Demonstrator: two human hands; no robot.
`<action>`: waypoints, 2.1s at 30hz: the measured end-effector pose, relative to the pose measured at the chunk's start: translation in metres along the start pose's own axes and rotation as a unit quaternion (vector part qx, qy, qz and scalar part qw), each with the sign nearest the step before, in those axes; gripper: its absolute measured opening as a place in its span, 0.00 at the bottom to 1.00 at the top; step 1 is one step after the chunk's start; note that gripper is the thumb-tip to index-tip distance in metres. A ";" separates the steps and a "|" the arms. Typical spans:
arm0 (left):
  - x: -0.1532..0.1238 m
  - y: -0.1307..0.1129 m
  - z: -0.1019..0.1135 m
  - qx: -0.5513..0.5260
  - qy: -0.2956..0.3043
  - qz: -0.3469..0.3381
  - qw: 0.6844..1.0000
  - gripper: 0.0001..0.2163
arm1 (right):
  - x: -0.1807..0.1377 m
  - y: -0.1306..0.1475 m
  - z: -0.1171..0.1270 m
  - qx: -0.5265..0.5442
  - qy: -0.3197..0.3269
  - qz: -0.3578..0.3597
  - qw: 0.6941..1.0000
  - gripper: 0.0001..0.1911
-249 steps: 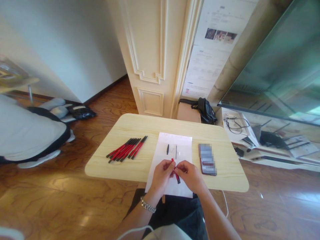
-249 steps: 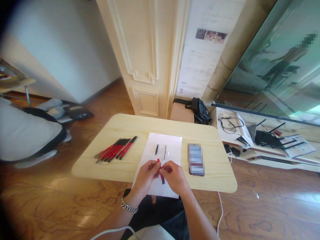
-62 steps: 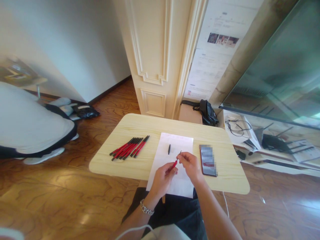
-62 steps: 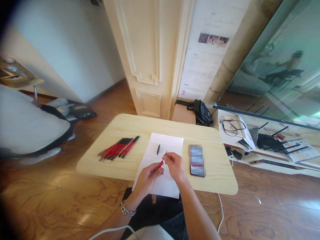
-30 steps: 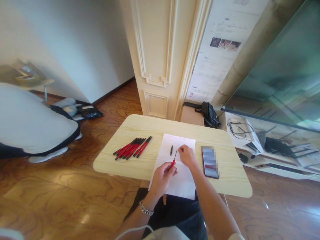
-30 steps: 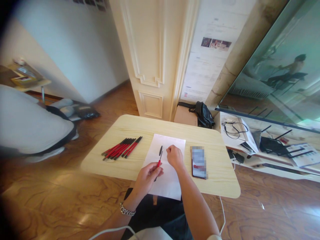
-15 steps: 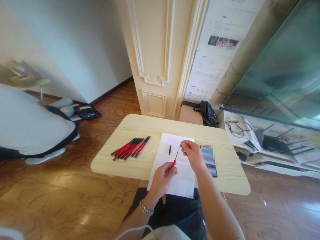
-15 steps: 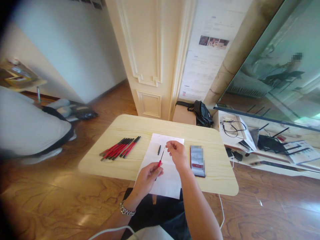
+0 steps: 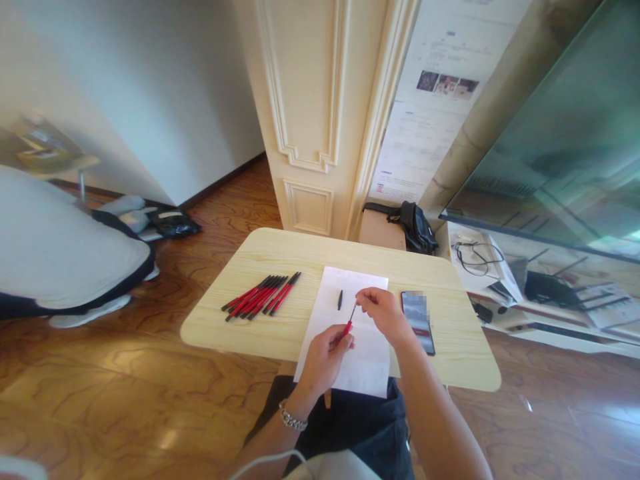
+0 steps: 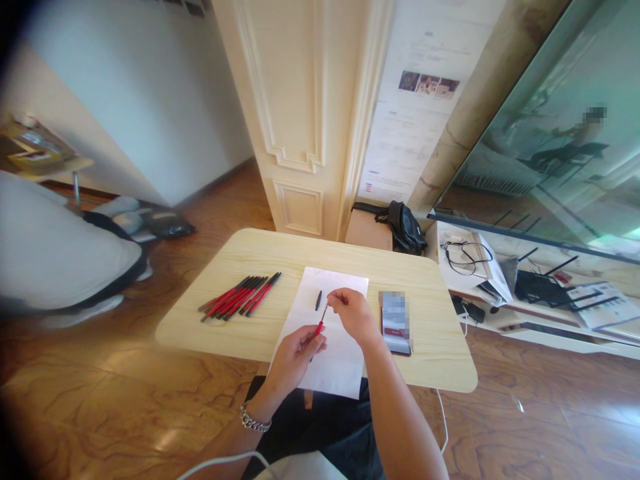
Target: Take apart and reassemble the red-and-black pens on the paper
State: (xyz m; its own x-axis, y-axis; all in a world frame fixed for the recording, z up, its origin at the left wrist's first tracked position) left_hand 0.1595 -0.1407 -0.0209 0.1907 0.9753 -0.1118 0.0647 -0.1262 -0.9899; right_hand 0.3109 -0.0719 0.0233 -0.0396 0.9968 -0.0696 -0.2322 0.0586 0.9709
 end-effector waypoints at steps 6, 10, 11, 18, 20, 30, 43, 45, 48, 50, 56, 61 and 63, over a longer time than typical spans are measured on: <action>0.000 0.004 0.001 -0.016 -0.015 0.001 1.000 0.16 | -0.003 -0.008 -0.003 -0.024 0.091 -0.007 0.996 0.10; 0.001 0.006 0.003 -0.036 -0.019 0.001 0.999 0.16 | 0.017 -0.026 -0.010 -0.104 0.055 -0.021 0.993 0.11; 0.000 0.006 0.003 -0.041 -0.018 0.001 0.999 0.16 | 0.023 -0.029 -0.013 -0.152 0.029 -0.026 0.988 0.10; -0.001 0.003 0.009 -0.047 -0.031 0.002 0.998 0.16 | 0.045 -0.029 -0.044 -0.410 -0.011 -0.099 0.907 0.17; -0.002 0.003 0.011 -0.050 -0.036 0.004 0.998 0.16 | 0.042 -0.027 -0.049 -0.435 -0.006 -0.100 0.895 0.17; 0.001 0.006 0.010 -0.078 -0.019 0.004 0.997 0.15 | 0.024 -0.041 -0.048 -0.362 -0.033 -0.098 0.926 0.13; -0.001 0.011 0.007 -0.042 -0.003 0.004 0.999 0.17 | 0.009 0.008 -0.009 0.213 -0.063 -0.019 0.975 0.18; -0.001 0.011 0.007 -0.033 -0.004 0.003 0.999 0.17 | 0.008 0.010 -0.010 0.214 -0.065 -0.011 0.974 0.17; -0.001 0.012 0.007 -0.027 -0.009 0.003 1.000 0.17 | 0.008 0.009 -0.011 0.220 -0.061 -0.003 0.974 0.15; 0.000 0.014 0.007 -0.026 -0.011 0.003 1.000 0.17 | 0.008 0.008 -0.010 0.217 -0.062 -0.003 0.974 0.15; 0.000 0.017 0.006 -0.031 -0.002 0.010 0.999 0.17 | 0.006 0.006 -0.009 0.190 -0.060 0.005 0.980 0.15; 0.000 0.012 0.006 -0.037 -0.005 0.017 0.999 0.17 | 0.004 0.005 -0.009 0.161 -0.046 0.010 0.986 0.15; -0.001 0.008 0.006 -0.049 -0.002 0.022 0.999 0.18 | 0.001 0.002 -0.011 0.148 -0.034 0.005 0.988 0.14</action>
State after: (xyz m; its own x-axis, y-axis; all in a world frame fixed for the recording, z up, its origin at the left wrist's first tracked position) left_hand 0.1540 -0.1416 -0.0295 0.1922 0.9688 -0.1565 0.1522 -0.1869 -0.9705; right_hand 0.2995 -0.0712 0.0226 0.0272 0.9982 -0.0543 0.0620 0.0526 0.9967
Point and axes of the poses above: each hand's wrist, its own x-axis towards the middle knuckle, its own z-axis out of the back of the hand, y = z × x, the point moved 2 cm from there along x, towards the middle knuckle, and after that the axes turned 1 degree about -x, right-handed, at the moved point
